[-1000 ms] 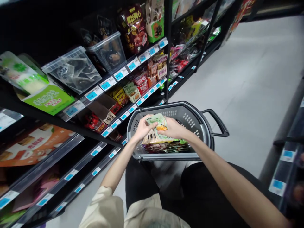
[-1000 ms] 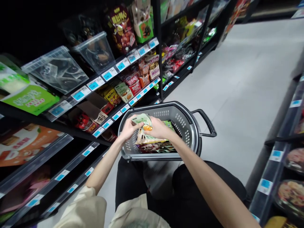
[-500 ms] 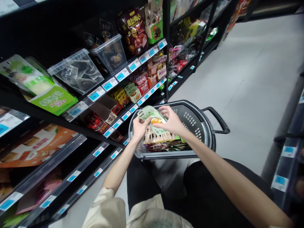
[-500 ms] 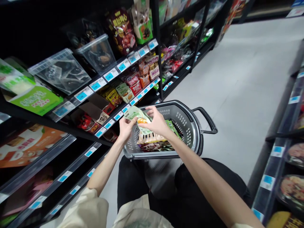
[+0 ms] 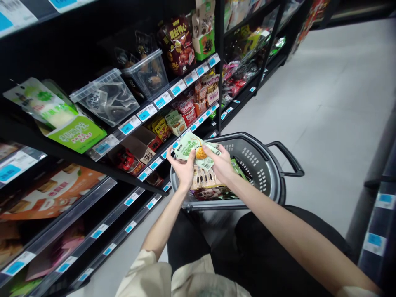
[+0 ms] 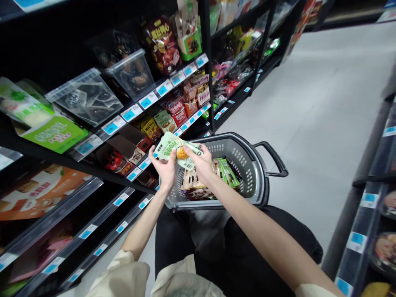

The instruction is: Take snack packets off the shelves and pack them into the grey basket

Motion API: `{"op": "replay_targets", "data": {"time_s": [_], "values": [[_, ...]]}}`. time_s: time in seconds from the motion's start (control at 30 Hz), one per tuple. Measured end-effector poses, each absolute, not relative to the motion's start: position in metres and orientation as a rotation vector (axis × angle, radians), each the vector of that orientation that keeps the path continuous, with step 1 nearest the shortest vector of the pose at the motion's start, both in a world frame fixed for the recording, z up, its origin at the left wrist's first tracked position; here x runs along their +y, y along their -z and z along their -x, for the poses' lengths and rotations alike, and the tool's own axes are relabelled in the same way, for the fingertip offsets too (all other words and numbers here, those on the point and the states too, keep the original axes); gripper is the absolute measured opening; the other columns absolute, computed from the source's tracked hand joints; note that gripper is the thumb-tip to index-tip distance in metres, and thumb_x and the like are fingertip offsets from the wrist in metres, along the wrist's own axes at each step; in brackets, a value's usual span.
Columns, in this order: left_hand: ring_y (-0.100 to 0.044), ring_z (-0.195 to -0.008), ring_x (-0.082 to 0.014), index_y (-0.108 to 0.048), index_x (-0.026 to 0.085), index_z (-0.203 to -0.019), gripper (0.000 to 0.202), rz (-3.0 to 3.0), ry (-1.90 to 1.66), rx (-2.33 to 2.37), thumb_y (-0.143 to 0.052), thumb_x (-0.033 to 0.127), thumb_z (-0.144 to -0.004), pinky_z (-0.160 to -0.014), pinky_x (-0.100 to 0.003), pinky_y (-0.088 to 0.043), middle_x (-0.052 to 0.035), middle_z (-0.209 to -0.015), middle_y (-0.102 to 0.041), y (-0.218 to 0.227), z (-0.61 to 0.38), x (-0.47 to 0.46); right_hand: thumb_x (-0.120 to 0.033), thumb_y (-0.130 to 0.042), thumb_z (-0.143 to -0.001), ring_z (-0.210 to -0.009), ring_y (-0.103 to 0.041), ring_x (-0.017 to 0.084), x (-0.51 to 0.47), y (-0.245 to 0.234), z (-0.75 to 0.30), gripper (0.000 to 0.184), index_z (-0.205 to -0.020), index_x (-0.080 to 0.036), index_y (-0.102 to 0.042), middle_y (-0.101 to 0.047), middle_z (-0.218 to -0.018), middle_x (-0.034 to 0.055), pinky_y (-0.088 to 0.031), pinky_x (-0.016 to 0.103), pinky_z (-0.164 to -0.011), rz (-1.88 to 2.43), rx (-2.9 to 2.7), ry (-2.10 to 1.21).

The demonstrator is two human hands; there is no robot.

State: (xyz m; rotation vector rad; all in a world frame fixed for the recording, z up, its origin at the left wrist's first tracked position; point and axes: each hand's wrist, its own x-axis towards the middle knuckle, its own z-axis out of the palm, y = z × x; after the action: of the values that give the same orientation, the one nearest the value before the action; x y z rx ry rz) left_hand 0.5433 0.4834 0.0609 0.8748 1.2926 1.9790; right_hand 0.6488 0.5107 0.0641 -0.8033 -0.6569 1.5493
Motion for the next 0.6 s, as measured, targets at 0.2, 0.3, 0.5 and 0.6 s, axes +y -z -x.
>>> {"op": "replay_targets", "data": {"time_s": [0.2,0.3,0.5,0.6], "values": [[-0.069,-0.120,-0.0304,-0.070,0.017,-0.123,0.065,-0.956,-1.510,1.046,-0.096,0.034,-0.065,-0.111,-0.046,-0.050,-0.0128,-0.128,-0.073,-0.075,-0.531,0.487,-0.048,-0.097,-0.057,-0.098,-0.075,0.026,0.508,-0.066,-0.661,0.056,-0.095,-0.024,-0.062,-0.078,-0.099,0.0023,-0.061,0.043,-0.092,0.740,-0.635,-1.558],[-0.070,-0.118,-0.0298,-0.073,0.016,-0.120,0.059,-1.071,-1.408,1.080,-0.094,0.034,-0.068,-0.111,-0.047,-0.050,-0.0130,-0.129,-0.073,-0.076,-0.526,0.488,-0.048,-0.096,-0.060,-0.099,-0.074,0.024,0.510,-0.062,-0.662,0.056,-0.098,-0.025,-0.062,-0.077,-0.100,0.0007,-0.060,0.041,-0.093,0.701,-0.629,-1.619],[-0.071,-0.116,-0.0281,-0.075,0.016,-0.118,0.050,-1.346,-1.383,1.192,-0.089,0.037,-0.074,-0.109,-0.044,-0.053,-0.0117,-0.125,-0.075,-0.078,-0.514,0.506,-0.055,-0.085,-0.074,-0.111,-0.069,0.022,0.525,-0.053,-0.658,0.050,-0.107,-0.027,-0.061,-0.074,-0.116,0.0024,-0.056,0.038,-0.099,0.715,-0.796,-1.566],[-0.073,-0.112,-0.0289,-0.075,0.015,-0.115,0.053,-1.402,-1.442,1.215,-0.091,0.038,-0.070,-0.107,-0.045,-0.054,-0.0123,-0.122,-0.076,-0.079,-0.498,0.532,-0.050,-0.082,-0.077,-0.110,-0.068,0.021,0.533,-0.047,-0.657,0.049,-0.114,-0.026,-0.061,-0.073,-0.119,0.0043,-0.055,0.037,-0.098,0.791,-0.935,-1.536]]}}
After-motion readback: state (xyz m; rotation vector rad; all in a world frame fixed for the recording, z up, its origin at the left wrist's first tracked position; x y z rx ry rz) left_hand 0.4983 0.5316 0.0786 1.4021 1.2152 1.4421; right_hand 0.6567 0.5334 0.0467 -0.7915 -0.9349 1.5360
